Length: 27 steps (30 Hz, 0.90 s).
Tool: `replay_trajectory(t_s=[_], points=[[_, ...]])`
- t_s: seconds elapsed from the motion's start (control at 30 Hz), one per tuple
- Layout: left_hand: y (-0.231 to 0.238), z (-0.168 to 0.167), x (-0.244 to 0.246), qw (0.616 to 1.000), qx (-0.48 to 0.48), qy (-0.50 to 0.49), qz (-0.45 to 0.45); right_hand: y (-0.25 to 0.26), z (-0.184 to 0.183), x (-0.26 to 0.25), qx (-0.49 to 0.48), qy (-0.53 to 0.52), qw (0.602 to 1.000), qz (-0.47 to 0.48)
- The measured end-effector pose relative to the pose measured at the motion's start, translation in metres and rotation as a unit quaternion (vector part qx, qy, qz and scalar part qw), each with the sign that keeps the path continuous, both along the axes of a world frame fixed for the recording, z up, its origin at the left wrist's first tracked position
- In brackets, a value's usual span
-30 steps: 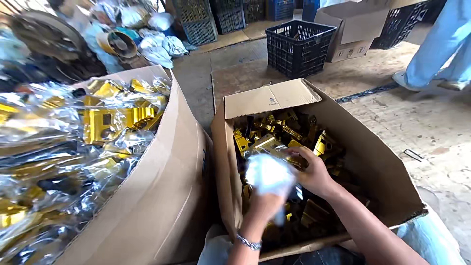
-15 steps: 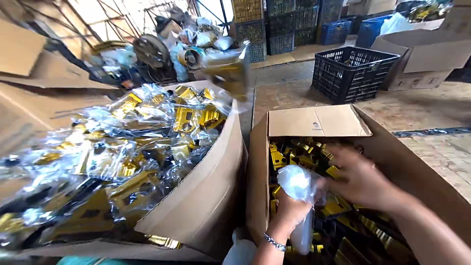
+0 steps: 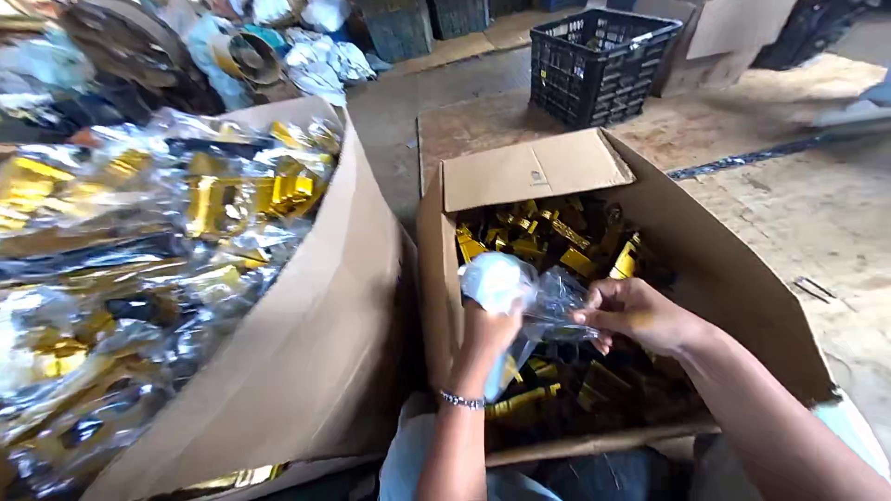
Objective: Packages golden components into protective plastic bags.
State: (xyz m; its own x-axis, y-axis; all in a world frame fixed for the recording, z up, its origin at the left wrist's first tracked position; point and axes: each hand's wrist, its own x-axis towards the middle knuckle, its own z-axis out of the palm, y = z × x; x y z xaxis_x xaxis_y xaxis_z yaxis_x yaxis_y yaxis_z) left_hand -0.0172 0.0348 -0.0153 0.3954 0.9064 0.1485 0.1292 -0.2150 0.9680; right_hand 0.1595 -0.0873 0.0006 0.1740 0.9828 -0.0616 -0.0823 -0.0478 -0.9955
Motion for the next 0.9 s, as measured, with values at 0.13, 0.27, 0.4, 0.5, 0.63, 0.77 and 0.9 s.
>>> replay_trajectory(t_s=[0.13, 0.27, 0.4, 0.5, 0.63, 0.77, 0.9], points=[[0.004, -0.004, 0.001, 0.978, -0.145, -0.136, -0.061, 0.008, 0.004, -0.021, -0.009, -0.039, 0.993, -0.111], [-0.016, 0.007, 0.009, 0.934, -0.233, -0.166, -0.214, 0.016, 0.003, -0.021, 0.082, -0.219, 0.972, 0.023], [0.008, -0.004, -0.004, 0.995, 0.033, -0.055, -0.079, 0.021, -0.001, 0.023, 0.059, -0.145, 0.985, -0.069], [0.012, -0.015, -0.008, 0.988, 0.143, 0.056, 0.02, 0.04, -0.04, 0.034, -0.068, -0.25, 0.966, -0.003], [0.017, -0.021, -0.003, 0.987, 0.15, 0.042, 0.022, 0.065, -0.086, 0.012, -0.325, -0.457, 0.805, 0.196], [0.018, -0.029, -0.002, 0.978, 0.207, 0.014, 0.014, 0.064, -0.054, 0.019, -0.336, -0.527, 0.764, 0.16], [0.014, -0.029, 0.003, 0.97, 0.24, -0.008, 0.036, 0.01, -0.03, 0.054, -0.062, -0.301, 0.933, -0.186]])
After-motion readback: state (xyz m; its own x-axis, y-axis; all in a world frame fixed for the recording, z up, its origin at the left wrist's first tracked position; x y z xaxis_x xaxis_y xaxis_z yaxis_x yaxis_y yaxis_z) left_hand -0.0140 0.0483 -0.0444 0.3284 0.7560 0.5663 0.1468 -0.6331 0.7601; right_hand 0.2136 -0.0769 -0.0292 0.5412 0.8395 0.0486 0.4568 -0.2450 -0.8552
